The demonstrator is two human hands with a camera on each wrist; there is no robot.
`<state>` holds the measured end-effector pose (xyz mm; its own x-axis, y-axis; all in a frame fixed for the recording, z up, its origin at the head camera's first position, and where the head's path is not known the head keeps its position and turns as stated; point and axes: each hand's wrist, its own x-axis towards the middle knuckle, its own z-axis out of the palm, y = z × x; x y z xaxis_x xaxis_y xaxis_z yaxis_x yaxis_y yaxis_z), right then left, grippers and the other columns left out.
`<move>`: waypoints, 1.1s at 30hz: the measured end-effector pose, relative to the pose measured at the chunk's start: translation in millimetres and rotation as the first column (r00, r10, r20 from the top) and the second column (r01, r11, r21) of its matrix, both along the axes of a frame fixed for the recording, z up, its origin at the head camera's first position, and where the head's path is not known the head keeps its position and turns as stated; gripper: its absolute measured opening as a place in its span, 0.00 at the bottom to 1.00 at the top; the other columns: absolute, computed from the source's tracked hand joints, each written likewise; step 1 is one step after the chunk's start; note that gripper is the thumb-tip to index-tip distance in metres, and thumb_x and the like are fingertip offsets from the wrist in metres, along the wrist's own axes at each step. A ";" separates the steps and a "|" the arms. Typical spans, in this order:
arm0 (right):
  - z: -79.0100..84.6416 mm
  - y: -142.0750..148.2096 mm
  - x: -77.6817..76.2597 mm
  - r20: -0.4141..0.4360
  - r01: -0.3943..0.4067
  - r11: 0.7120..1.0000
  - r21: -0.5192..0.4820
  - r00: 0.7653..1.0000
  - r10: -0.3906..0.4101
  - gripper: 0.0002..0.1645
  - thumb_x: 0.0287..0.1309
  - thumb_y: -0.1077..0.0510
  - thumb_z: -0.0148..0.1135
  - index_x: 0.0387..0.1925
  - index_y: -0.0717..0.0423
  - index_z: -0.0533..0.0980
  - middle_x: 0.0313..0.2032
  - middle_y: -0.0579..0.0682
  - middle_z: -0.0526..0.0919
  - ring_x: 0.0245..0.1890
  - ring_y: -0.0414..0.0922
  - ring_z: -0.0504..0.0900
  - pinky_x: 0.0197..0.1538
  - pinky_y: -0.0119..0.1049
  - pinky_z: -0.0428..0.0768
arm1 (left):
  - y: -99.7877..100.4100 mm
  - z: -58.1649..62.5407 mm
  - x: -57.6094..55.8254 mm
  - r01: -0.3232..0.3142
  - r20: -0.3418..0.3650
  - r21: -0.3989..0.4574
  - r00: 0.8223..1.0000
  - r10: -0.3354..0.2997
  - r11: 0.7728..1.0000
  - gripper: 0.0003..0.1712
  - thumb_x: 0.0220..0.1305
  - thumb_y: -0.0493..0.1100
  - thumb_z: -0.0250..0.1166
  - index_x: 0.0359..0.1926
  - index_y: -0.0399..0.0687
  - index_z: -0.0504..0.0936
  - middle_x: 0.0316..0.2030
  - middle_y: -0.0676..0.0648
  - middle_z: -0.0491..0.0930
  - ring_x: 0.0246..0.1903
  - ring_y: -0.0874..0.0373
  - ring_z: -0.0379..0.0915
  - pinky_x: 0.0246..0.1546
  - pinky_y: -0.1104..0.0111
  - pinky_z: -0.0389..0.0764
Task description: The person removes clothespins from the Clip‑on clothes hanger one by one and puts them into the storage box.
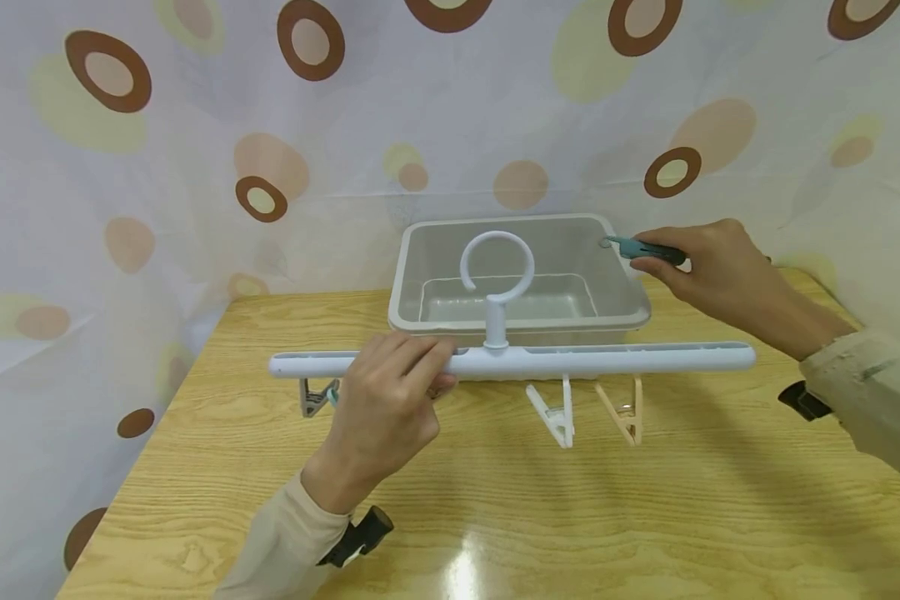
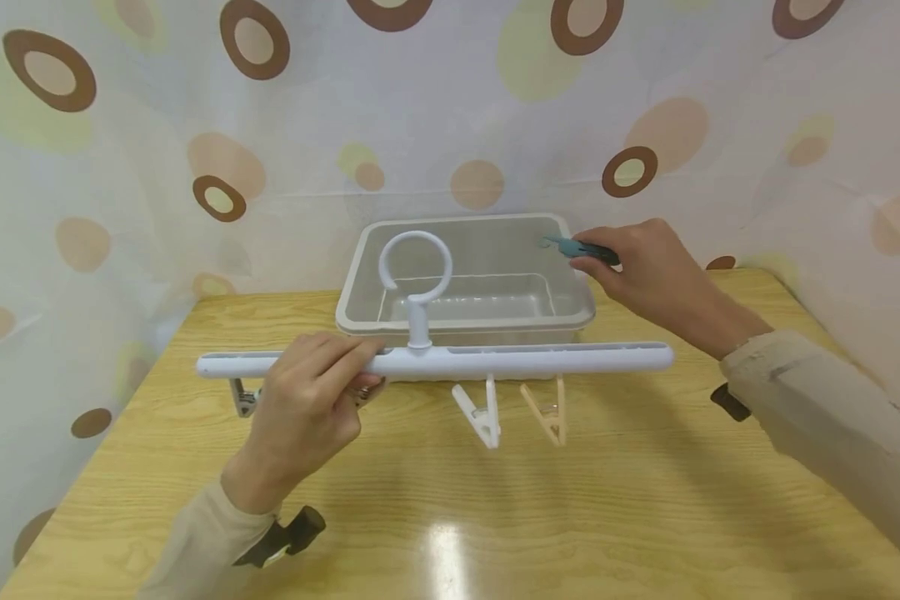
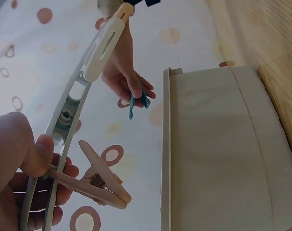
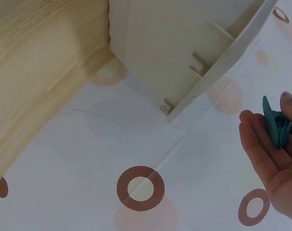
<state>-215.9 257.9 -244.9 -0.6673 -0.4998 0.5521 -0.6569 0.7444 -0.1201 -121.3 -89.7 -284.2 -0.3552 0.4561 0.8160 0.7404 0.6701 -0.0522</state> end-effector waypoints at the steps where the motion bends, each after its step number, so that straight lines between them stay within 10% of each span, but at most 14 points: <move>1: 0.9 -2.4 -2.1 0.012 -0.008 1.000 0.018 1.000 0.008 0.15 0.51 0.64 0.71 0.42 0.61 0.83 0.29 0.51 0.86 0.18 0.37 0.73 0.22 0.26 0.67 | -0.3 0.1 0.2 -0.001 0.000 0.001 1.000 0.001 1.000 0.07 0.63 0.35 0.61 0.37 0.36 0.83 0.33 0.44 0.83 0.33 0.50 0.78 0.33 0.61 0.78; 15: 9.8 -37.7 -37.8 0.124 -0.199 0.967 0.161 0.976 0.180 0.07 0.53 0.65 0.69 0.37 0.62 0.83 0.28 0.49 0.85 0.20 0.38 0.76 0.26 0.34 0.75 | 1.7 0.0 1.9 0.005 -0.013 -0.004 1.000 -0.005 1.000 0.10 0.67 0.37 0.56 0.36 0.36 0.83 0.33 0.45 0.82 0.34 0.50 0.78 0.34 0.61 0.77; 33: 22.3 -68.1 -59.3 0.202 -0.267 0.927 0.263 0.955 0.218 0.06 0.55 0.65 0.68 0.36 0.61 0.82 0.28 0.50 0.85 0.23 0.42 0.81 0.32 0.41 0.80 | 7.2 1.1 5.4 0.023 -0.017 -0.020 1.000 -0.024 1.000 0.18 0.74 0.42 0.49 0.36 0.36 0.83 0.31 0.45 0.82 0.33 0.52 0.78 0.35 0.63 0.78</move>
<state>-275.1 189.8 -222.7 -0.5754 -0.7772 0.2546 -0.8105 0.5836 -0.0501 -115.9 -82.5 -283.0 -0.3300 0.4807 0.8124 0.7549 0.6511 -0.0786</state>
